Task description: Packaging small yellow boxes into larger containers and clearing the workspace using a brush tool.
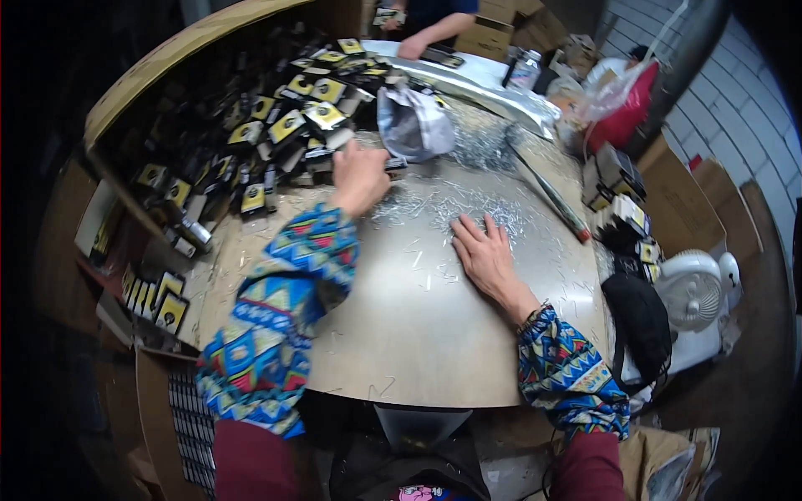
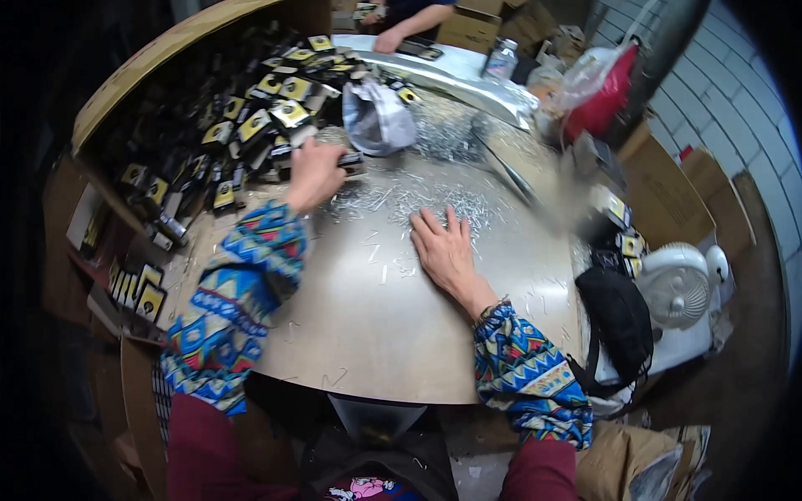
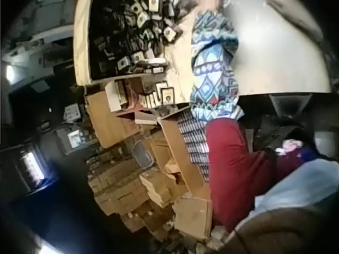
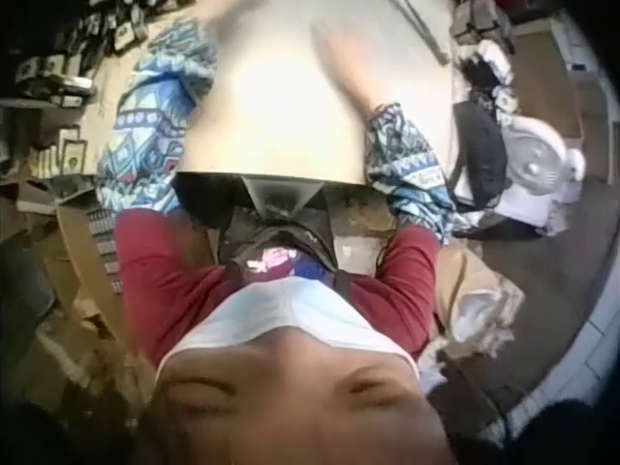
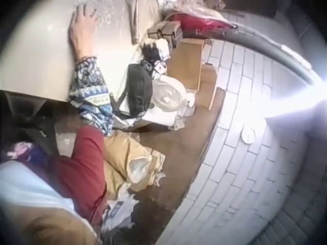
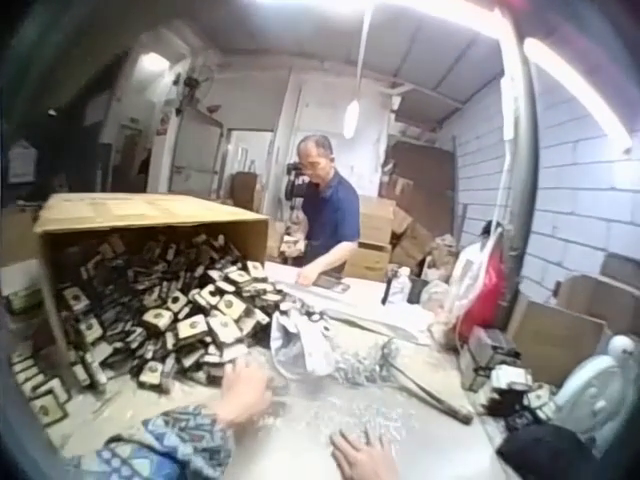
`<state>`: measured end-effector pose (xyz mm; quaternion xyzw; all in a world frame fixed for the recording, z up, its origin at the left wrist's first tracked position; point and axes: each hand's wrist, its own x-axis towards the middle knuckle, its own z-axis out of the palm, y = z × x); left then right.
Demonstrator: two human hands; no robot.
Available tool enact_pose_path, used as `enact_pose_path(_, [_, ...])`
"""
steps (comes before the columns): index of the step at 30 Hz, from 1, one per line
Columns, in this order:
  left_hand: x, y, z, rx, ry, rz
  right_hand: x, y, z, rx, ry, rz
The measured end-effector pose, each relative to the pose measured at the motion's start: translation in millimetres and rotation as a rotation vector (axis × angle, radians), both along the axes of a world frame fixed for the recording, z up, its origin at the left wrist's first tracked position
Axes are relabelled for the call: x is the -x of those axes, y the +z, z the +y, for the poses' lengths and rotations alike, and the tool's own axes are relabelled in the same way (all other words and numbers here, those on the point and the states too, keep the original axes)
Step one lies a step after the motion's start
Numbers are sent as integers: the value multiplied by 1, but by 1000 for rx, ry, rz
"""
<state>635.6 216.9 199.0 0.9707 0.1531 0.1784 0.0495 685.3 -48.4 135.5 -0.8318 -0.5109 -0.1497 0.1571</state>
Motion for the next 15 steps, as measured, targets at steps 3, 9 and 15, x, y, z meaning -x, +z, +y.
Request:
enact_pose_path(3, [28, 14, -11, -21, -269, -213, 14, 13, -33, 145, -8, 130])
enact_pose_path(9, [123, -12, -29, 494, -586, -10, 41, 3, -72, 8, -4, 194])
enact_pose_path(15, [169, -32, -50, 967, -240, -50, 72, 8, -87, -96, 111, 264])
